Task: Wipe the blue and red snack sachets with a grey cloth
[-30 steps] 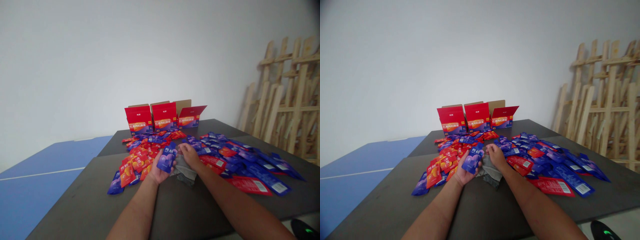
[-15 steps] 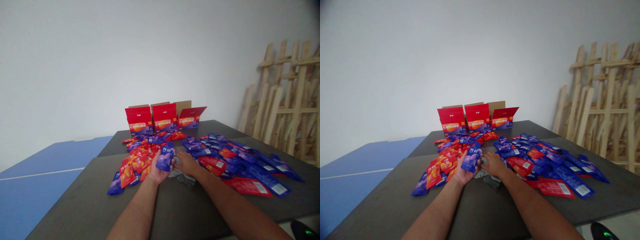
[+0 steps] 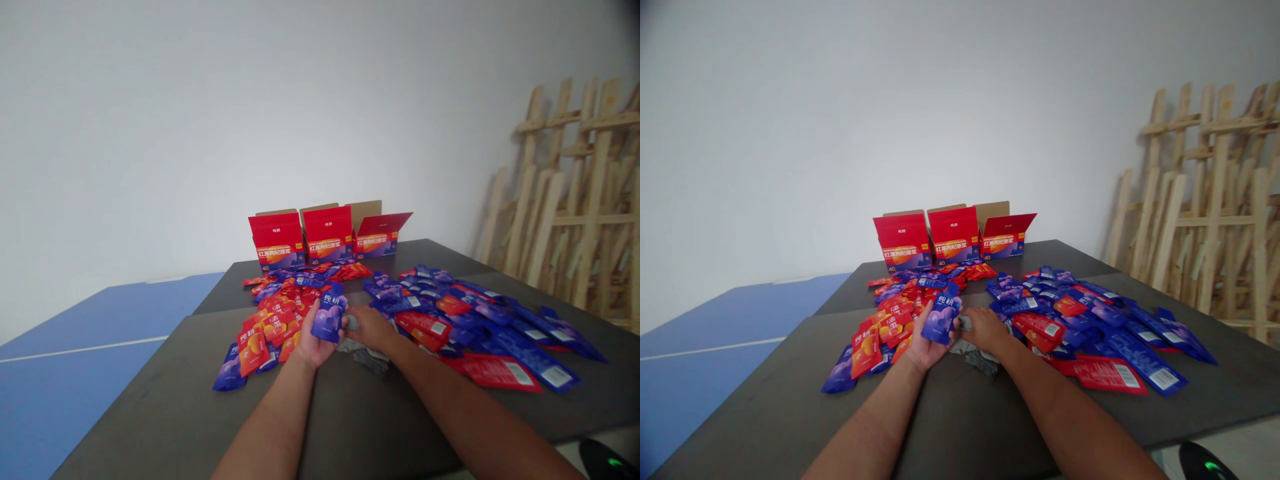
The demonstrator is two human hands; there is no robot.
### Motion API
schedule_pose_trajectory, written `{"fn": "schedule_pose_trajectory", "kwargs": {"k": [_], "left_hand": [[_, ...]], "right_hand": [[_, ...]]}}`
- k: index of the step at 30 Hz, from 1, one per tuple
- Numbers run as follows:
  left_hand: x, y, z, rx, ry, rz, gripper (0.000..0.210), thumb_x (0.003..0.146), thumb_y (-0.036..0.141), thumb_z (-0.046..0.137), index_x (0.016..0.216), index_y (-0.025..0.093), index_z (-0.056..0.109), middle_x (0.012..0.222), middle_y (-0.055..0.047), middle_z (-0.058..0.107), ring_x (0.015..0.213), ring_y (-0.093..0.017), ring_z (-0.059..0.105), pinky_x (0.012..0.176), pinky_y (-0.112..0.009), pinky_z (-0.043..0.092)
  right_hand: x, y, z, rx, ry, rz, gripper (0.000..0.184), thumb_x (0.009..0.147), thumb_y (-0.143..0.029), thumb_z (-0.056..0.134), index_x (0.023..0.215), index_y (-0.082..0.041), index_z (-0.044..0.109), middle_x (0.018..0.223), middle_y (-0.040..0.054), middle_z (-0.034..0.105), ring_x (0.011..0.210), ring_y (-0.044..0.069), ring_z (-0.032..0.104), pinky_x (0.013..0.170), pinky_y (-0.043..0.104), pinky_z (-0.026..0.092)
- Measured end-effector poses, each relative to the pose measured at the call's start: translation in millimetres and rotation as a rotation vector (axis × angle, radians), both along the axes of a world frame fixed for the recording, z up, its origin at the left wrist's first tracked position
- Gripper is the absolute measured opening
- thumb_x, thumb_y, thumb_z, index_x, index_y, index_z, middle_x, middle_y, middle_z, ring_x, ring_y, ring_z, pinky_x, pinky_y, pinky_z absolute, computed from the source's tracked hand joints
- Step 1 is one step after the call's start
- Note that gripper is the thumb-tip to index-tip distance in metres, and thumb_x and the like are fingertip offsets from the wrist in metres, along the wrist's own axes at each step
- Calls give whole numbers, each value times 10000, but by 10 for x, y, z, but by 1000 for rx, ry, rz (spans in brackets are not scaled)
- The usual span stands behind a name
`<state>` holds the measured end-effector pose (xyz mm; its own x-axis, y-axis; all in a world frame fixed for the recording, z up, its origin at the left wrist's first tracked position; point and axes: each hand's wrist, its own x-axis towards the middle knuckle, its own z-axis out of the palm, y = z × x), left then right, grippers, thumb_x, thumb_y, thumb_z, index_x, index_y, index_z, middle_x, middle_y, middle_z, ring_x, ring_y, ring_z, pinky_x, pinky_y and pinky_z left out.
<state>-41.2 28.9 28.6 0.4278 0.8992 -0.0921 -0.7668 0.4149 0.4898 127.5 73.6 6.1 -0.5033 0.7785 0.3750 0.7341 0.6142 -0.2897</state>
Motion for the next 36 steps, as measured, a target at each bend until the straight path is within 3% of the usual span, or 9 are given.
{"fn": "schedule_pose_trajectory", "kwargs": {"k": [3,6,9,11,17,23,30,33,36], "left_hand": [[-5,11,-12,16,-4,19,504,853,524,489,1140,122,586,1018,-117,653,719,-149,612,530,-227,474],[-9,22,-25,56,-35,52,463,858,483,505,1149,132,584,1034,-111,650,741,-145,611,572,-235,486],[-8,34,-35,61,-48,63,453,860,462,509,1148,120,584,982,-111,653,759,-151,615,604,-241,495],[-5,46,-42,44,-49,83,452,857,460,513,1139,116,587,935,-106,657,778,-159,622,643,-253,506],[10,86,-67,-11,-27,223,362,836,420,553,1044,133,625,836,-65,675,784,-172,644,735,-291,511],[22,45,-42,-35,78,122,454,789,529,562,934,107,648,812,-108,679,783,-239,659,741,-352,504],[99,-2,-34,-34,116,59,399,789,514,582,831,122,643,797,-99,691,799,-243,665,772,-350,489],[143,2,-84,-1,160,33,369,820,477,557,849,120,646,807,-94,700,805,-230,667,782,-339,481],[181,15,-145,5,243,27,331,831,449,562,889,133,640,781,-67,698,715,-185,658,686,-287,478]], "right_hand": [[16,10,57,-14,127,-61,179,789,-332,602,901,-193,604,835,48,665,789,192,609,667,267,384],[54,35,121,1,329,-185,151,788,-315,576,892,-207,586,792,23,648,720,176,595,628,263,387],[81,37,161,92,508,-268,198,793,-363,565,927,-218,579,821,27,646,753,193,595,676,290,425],[84,8,167,203,560,-223,216,791,-362,568,948,-214,579,883,51,647,825,213,591,745,317,438],[-13,-182,115,376,316,96,157,800,-281,555,919,-200,617,808,69,607,812,227,519,779,355,392],[-176,-281,67,386,-41,339,287,844,-455,555,950,-200,634,871,69,610,866,221,500,796,351,347],[-183,-309,83,370,-115,304,192,867,-366,524,899,-204,623,844,61,610,826,207,495,757,333,335],[-161,-267,67,342,-26,204,188,882,-345,494,876,-190,600,848,62,620,828,207,513,768,333,342],[-123,-168,40,307,85,76,187,888,-325,468,850,-184,584,809,63,618,799,207,533,751,323,358]]}}
